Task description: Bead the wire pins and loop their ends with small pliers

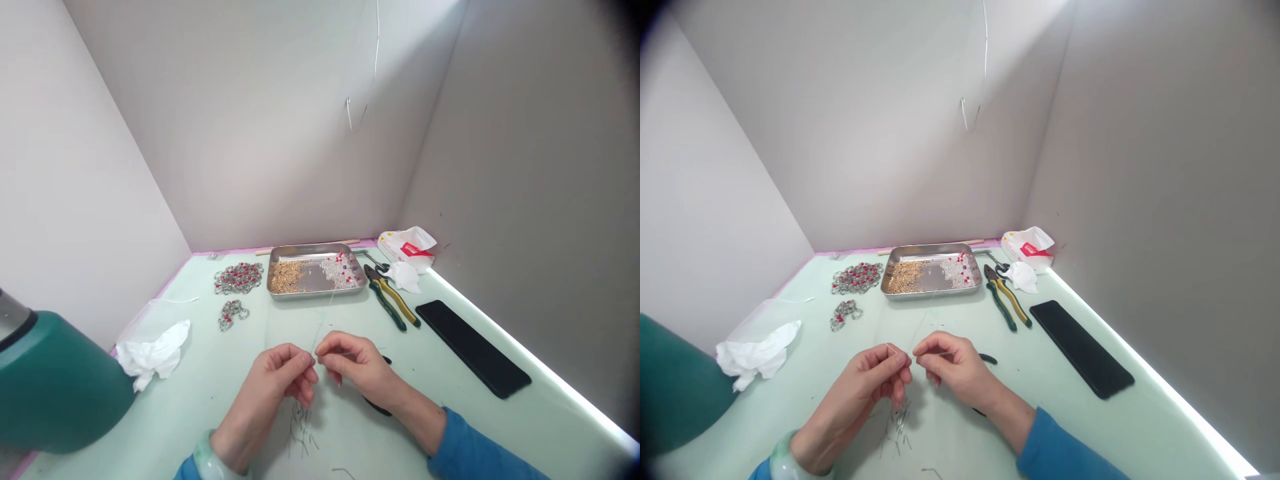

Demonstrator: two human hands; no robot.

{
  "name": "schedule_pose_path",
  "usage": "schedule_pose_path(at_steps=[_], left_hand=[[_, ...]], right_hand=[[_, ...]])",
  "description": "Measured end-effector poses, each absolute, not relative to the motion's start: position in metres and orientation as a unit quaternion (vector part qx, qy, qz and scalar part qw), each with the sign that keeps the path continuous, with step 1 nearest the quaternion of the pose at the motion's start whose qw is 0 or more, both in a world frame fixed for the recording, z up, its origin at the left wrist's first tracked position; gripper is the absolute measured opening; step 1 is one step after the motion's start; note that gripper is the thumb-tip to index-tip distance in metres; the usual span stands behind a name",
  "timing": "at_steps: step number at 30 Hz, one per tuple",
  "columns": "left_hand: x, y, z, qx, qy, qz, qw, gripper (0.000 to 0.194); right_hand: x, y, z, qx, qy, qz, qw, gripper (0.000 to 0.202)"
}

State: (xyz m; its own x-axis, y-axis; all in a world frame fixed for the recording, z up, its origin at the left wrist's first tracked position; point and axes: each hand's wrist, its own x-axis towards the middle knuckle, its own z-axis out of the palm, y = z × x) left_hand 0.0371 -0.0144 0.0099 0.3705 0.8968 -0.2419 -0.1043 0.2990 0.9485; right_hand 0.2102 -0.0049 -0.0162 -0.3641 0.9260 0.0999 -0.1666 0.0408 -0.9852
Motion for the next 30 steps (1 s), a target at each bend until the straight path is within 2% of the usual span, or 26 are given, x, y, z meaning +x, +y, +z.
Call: schedule_pose_path(at_steps=[4,9,16,23,30], left_hand=[[0.041,-0.015,0.006,0.458,0.46,0.395,0.65,0.024],[0.051,-0.02,0.002,0.443,0.497,0.437,0.605,0.027],[0.054,-0.023,0.004,0.413,0.443,0.404,0.685,0.023],[0.055,-0.021,0.003,0.46,0.478,0.366,0.652,0.028],[0.049,-0.02,0.003,0.455,0.422,0.338,0.707,0.031]], right_hand=[[0.208,-0.008,-0.019,-0.366,-0.576,0.559,0.472,0.009],[0.205,-0.012,-0.021,-0.388,-0.595,0.492,0.504,0.016],[0.208,-0.011,-0.019,-0.388,-0.563,0.542,0.488,0.019],[0.203,-0.01,-0.02,-0.403,-0.56,0.551,0.469,0.015],[0.205,-0.008,-0.018,-0.389,-0.538,0.595,0.453,0.019]])
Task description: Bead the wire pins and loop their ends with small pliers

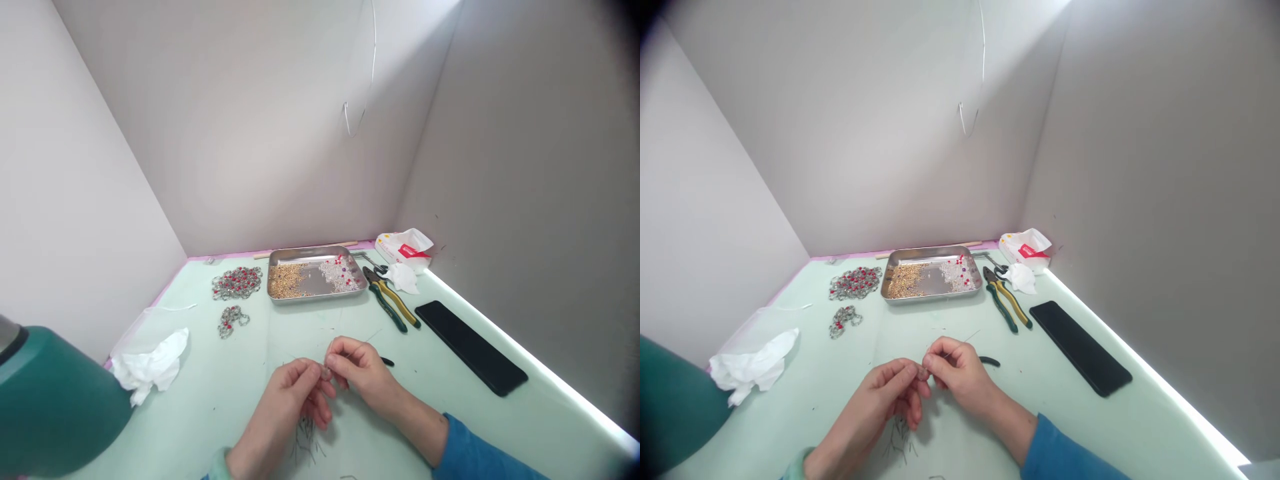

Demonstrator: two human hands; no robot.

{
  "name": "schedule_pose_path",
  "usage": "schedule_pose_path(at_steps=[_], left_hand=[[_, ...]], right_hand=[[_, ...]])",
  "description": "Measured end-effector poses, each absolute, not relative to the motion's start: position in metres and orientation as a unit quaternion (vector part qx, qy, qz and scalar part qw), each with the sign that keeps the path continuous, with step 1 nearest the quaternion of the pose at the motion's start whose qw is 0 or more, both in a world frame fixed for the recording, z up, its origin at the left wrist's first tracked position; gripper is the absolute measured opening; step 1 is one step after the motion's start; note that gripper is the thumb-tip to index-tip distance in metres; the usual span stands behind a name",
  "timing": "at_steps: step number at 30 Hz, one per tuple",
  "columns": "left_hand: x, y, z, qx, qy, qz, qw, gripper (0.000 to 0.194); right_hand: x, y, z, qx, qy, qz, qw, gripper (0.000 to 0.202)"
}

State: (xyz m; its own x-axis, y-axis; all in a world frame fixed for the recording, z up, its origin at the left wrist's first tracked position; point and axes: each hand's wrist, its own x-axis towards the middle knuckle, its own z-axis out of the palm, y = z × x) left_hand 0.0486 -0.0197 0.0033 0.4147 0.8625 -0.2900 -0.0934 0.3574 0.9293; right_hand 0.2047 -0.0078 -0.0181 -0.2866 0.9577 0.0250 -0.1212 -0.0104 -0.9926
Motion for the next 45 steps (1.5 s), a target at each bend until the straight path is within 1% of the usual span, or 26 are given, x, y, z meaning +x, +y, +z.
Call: schedule_pose_path(at_steps=[7,12,16,20,24,27,31,35,37,42,45], left_hand=[[0.041,-0.014,0.004,0.532,0.413,0.263,0.691,0.025],[0.043,-0.012,-0.001,0.541,0.431,0.24,0.681,0.027],[0.045,-0.012,0.0,0.512,0.45,0.268,0.681,0.027],[0.045,-0.012,0.003,0.479,0.46,0.321,0.675,0.026],[0.047,-0.014,-0.001,0.433,0.454,0.369,0.686,0.024],[0.051,-0.015,-0.006,0.412,0.446,0.378,0.698,0.027],[0.052,-0.016,-0.006,0.432,0.462,0.365,0.683,0.034],[0.051,-0.016,-0.003,0.469,0.506,0.351,0.633,0.034],[0.05,-0.017,-0.002,0.47,0.505,0.352,0.632,0.035],[0.051,-0.017,0.003,0.447,0.489,0.36,0.657,0.038],[0.051,-0.016,0.006,0.456,0.52,0.385,0.611,0.032]], right_hand=[[0.213,-0.006,-0.019,-0.363,-0.564,0.627,0.396,0.02],[0.215,-0.004,-0.021,-0.379,-0.564,0.626,0.383,0.02],[0.214,-0.005,-0.021,-0.39,-0.555,0.628,0.382,0.019],[0.212,-0.008,-0.019,-0.402,-0.54,0.616,0.409,0.016],[0.207,-0.013,-0.018,-0.404,-0.57,0.575,0.426,0.007],[0.204,-0.016,-0.019,-0.425,-0.604,0.507,0.445,0.002],[0.202,-0.017,-0.021,-0.435,-0.642,0.433,0.459,0.006],[0.2,-0.018,-0.024,-0.424,-0.669,0.37,0.485,0.011],[0.199,-0.019,-0.025,-0.417,-0.678,0.345,0.497,0.013],[0.195,-0.021,-0.021,-0.413,-0.688,0.317,0.505,0.017],[0.194,-0.024,-0.019,-0.428,-0.68,0.325,0.499,0.013]])
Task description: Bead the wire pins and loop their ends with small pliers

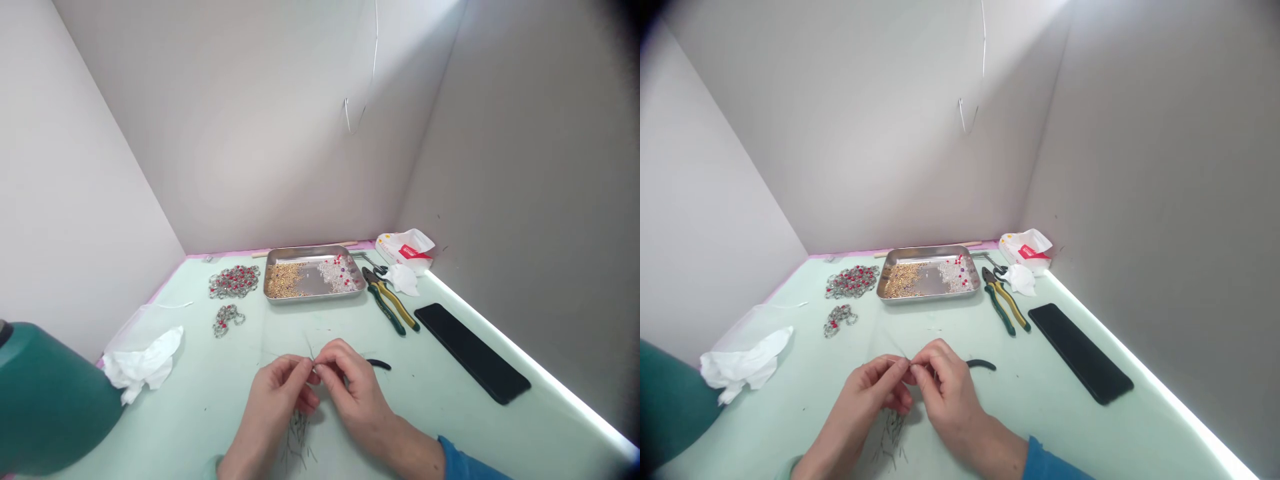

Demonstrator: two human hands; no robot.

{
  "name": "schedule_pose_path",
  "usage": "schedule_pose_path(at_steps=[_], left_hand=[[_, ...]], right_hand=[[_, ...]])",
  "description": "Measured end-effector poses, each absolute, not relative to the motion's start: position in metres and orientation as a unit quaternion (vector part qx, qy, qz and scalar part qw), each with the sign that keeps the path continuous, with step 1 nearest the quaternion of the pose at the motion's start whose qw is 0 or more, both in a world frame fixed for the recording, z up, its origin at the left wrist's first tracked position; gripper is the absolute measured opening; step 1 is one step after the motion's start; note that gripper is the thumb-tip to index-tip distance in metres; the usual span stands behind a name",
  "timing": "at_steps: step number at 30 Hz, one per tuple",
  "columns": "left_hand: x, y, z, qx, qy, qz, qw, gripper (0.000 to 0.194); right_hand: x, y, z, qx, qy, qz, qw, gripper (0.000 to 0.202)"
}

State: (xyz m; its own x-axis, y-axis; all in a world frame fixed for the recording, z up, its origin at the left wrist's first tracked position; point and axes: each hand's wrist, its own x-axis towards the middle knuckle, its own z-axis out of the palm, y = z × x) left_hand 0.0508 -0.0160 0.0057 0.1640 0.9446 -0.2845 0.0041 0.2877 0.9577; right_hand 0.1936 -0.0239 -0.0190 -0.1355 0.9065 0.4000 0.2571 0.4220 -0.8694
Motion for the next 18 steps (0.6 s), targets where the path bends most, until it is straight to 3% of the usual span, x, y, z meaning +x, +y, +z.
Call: schedule_pose_path(at_steps=[6,15,18], left_hand=[[0.048,-0.015,0.004,0.495,0.517,0.401,0.572,0.028],[0.039,-0.012,0.013,0.589,0.557,0.345,0.473,0.027],[0.039,-0.012,0.011,0.574,0.542,0.351,0.503,0.024]], right_hand=[[0.192,-0.025,-0.021,-0.471,-0.619,0.447,0.442,0.019],[0.198,-0.021,-0.017,-0.455,-0.623,0.5,0.394,0.017],[0.198,-0.02,-0.019,-0.457,-0.595,0.525,0.401,0.018]])
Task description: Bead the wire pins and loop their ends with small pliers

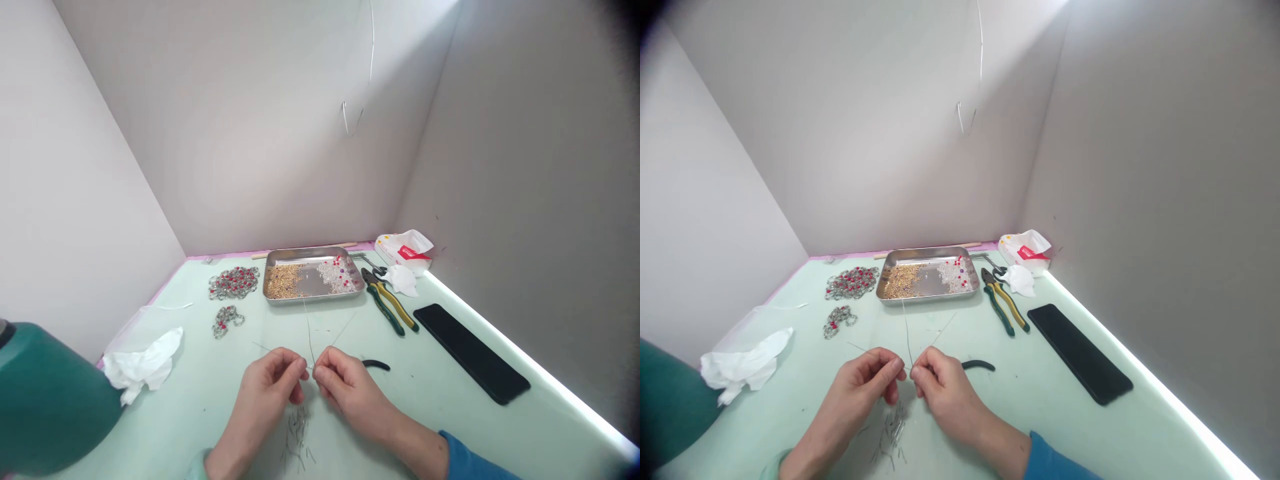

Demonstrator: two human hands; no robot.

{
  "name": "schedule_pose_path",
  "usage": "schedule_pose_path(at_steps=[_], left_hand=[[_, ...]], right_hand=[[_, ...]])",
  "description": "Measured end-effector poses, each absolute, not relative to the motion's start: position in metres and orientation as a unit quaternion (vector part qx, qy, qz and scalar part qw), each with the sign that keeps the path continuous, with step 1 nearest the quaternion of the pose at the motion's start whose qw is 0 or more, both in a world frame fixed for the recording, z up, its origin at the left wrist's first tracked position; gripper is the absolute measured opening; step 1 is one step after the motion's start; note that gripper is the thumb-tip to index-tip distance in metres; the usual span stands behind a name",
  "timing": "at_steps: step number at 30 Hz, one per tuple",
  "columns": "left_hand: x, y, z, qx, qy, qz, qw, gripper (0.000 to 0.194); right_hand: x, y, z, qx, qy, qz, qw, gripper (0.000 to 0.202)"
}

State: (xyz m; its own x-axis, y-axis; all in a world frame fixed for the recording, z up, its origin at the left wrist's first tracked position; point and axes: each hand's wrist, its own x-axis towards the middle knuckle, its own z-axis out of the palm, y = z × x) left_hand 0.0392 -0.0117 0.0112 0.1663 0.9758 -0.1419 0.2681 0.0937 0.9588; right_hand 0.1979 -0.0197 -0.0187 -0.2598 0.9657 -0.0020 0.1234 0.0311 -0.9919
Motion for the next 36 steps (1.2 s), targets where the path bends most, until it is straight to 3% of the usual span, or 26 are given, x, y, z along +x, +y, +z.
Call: schedule_pose_path(at_steps=[4,9,14,20,36], left_hand=[[0.0435,-0.0122,0.0039,0.554,0.499,0.351,0.567,0.033],[0.0425,-0.0107,-0.0004,0.511,0.511,0.362,0.589,0.032],[0.0398,-0.0124,0.0012,0.441,0.483,0.37,0.66,0.03],[0.0419,-0.0162,0.0027,0.394,0.443,0.349,0.726,0.031],[0.0434,-0.014,0.0025,0.394,0.451,0.348,0.721,0.025]], right_hand=[[0.1947,-0.0202,-0.0199,-0.457,-0.564,0.553,0.408,0.025],[0.1922,-0.0214,-0.0173,-0.501,-0.557,0.534,0.391,0.027],[0.1955,-0.0191,-0.0164,-0.486,-0.574,0.485,0.446,0.019],[0.1983,-0.0165,-0.0169,-0.476,-0.549,0.52,0.45,0.021],[0.1992,-0.0167,-0.018,-0.465,-0.538,0.525,0.468,0.02]])
